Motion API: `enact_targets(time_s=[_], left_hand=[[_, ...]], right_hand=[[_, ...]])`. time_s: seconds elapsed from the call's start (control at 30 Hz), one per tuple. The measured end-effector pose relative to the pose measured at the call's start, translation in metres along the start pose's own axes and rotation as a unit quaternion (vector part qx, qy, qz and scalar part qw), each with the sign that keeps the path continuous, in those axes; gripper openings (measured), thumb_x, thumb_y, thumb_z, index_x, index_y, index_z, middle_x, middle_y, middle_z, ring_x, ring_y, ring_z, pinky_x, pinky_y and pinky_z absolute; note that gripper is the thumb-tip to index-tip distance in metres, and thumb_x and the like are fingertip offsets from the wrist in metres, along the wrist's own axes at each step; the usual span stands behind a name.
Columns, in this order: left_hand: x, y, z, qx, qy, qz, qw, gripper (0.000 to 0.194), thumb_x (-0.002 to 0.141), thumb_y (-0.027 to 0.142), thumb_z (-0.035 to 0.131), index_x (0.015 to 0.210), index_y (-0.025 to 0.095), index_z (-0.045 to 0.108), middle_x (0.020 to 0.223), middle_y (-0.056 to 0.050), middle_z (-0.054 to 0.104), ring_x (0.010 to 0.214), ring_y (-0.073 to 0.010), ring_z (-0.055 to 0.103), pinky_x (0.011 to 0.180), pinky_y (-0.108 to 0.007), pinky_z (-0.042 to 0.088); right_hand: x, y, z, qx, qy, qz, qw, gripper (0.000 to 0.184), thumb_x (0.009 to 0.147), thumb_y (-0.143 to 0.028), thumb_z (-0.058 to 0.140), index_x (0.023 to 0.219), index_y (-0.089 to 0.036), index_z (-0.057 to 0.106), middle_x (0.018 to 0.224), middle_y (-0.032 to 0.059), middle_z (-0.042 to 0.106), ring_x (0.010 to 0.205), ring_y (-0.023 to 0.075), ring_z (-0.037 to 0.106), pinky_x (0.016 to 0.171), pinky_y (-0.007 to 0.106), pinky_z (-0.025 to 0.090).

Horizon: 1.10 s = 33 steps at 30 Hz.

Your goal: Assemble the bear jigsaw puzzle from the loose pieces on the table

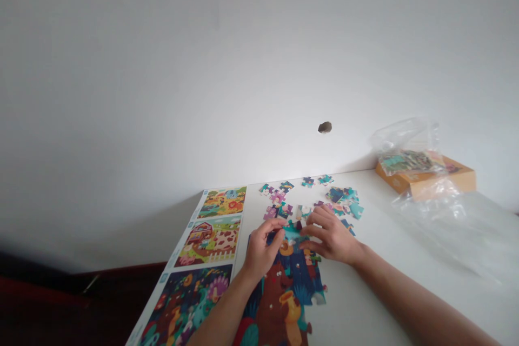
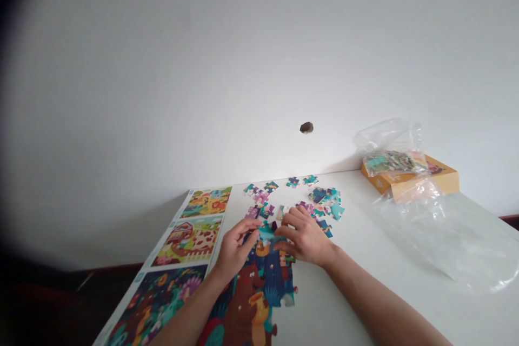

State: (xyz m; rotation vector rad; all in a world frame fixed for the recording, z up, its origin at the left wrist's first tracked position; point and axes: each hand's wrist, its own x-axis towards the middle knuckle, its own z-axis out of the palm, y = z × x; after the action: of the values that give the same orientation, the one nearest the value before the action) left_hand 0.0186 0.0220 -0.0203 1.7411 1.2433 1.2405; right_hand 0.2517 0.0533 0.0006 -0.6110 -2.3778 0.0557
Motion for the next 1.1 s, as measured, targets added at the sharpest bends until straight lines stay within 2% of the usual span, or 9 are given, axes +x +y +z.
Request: enact_targets(time_s=[0.2,0.3,0.47,0.63,0.7,0.77,0.9,1.1], left_hand=[[0.000,-0.003,0.001,-0.008,0.002,-0.004,1.000,0.021,0.092,0.033,0.057,0.102,0.018,0.068,0.100,-0.007,0.074,0.092,-0.0200,0.070,0.083,-0.026,0.056],[0.000,-0.003,0.001,-0.008,-0.003,-0.005,1.000,0.023,0.092,0.033,0.056,0.103,0.017,0.069,0.101,-0.007,0.074,0.093,-0.0201,0.070,0.082,-0.025,0.055],[-0.001,-0.001,0.000,0.003,-0.013,-0.003,1.000,0.022,0.093,0.033,0.056,0.103,0.018,0.068,0.101,-0.006,0.074,0.092,-0.0193,0.070,0.082,-0.024,0.054],[0.000,0.002,-0.001,0.031,-0.025,0.000,0.999,0.024,0.096,0.035,0.052,0.105,0.019,0.068,0.097,-0.004,0.074,0.092,-0.0192,0.069,0.082,-0.025,0.053],[0.001,0.003,-0.001,0.048,-0.035,0.003,0.998,0.025,0.097,0.034,0.050,0.108,0.019,0.067,0.095,-0.004,0.074,0.090,-0.0189,0.069,0.081,-0.026,0.053],[0.002,0.006,-0.002,0.066,-0.047,0.010,0.997,0.023,0.097,0.031,0.049,0.108,0.020,0.066,0.095,-0.004,0.074,0.089,-0.0188,0.069,0.081,-0.027,0.052],[0.003,0.011,-0.001,0.095,-0.070,0.035,0.992,0.018,0.094,0.024,0.052,0.101,0.021,0.068,0.098,-0.004,0.072,0.092,-0.0189,0.067,0.085,-0.028,0.050],[0.003,0.011,-0.001,0.114,-0.087,0.056,0.988,0.018,0.094,0.020,0.051,0.099,0.022,0.068,0.098,-0.003,0.070,0.093,-0.0182,0.065,0.086,-0.028,0.049]], right_hand=[[-0.004,0.005,0.000,0.013,-0.011,0.038,0.999,0.044,0.091,-0.044,0.061,0.128,-0.020,0.054,0.096,0.0089,0.061,0.088,0.0230,0.052,0.080,0.038,0.039],[-0.004,0.006,0.000,0.010,-0.022,0.043,0.999,0.055,0.090,-0.049,0.061,0.135,-0.019,0.049,0.099,0.0097,0.061,0.089,0.0239,0.051,0.080,0.039,0.039],[-0.003,0.005,-0.001,0.015,-0.023,0.039,0.999,0.048,0.090,-0.046,0.062,0.129,-0.020,0.053,0.100,0.0093,0.061,0.091,0.0243,0.052,0.083,0.040,0.037],[-0.003,0.000,-0.002,0.036,-0.043,0.062,0.997,0.041,0.082,-0.049,0.068,0.109,-0.018,0.060,0.094,0.0080,0.061,0.087,0.0234,0.053,0.080,0.037,0.036],[-0.003,-0.004,-0.006,0.051,-0.084,0.081,0.992,0.040,0.076,-0.049,0.072,0.098,-0.018,0.060,0.088,0.0060,0.061,0.082,0.0217,0.053,0.077,0.035,0.036],[-0.002,-0.009,-0.013,0.072,-0.151,0.103,0.981,0.040,0.070,-0.047,0.075,0.093,-0.019,0.058,0.083,0.0031,0.062,0.075,0.0186,0.054,0.071,0.031,0.035],[0.000,-0.021,-0.028,0.084,-0.298,0.144,0.940,0.049,0.062,-0.053,0.077,0.094,-0.022,0.059,0.072,-0.0015,0.063,0.059,0.0151,0.052,0.053,0.025,0.026],[0.003,-0.038,-0.029,0.057,-0.410,0.147,0.898,0.060,0.050,-0.063,0.078,0.094,-0.023,0.065,0.069,0.0001,0.066,0.062,0.0210,0.061,0.050,0.026,0.025]])
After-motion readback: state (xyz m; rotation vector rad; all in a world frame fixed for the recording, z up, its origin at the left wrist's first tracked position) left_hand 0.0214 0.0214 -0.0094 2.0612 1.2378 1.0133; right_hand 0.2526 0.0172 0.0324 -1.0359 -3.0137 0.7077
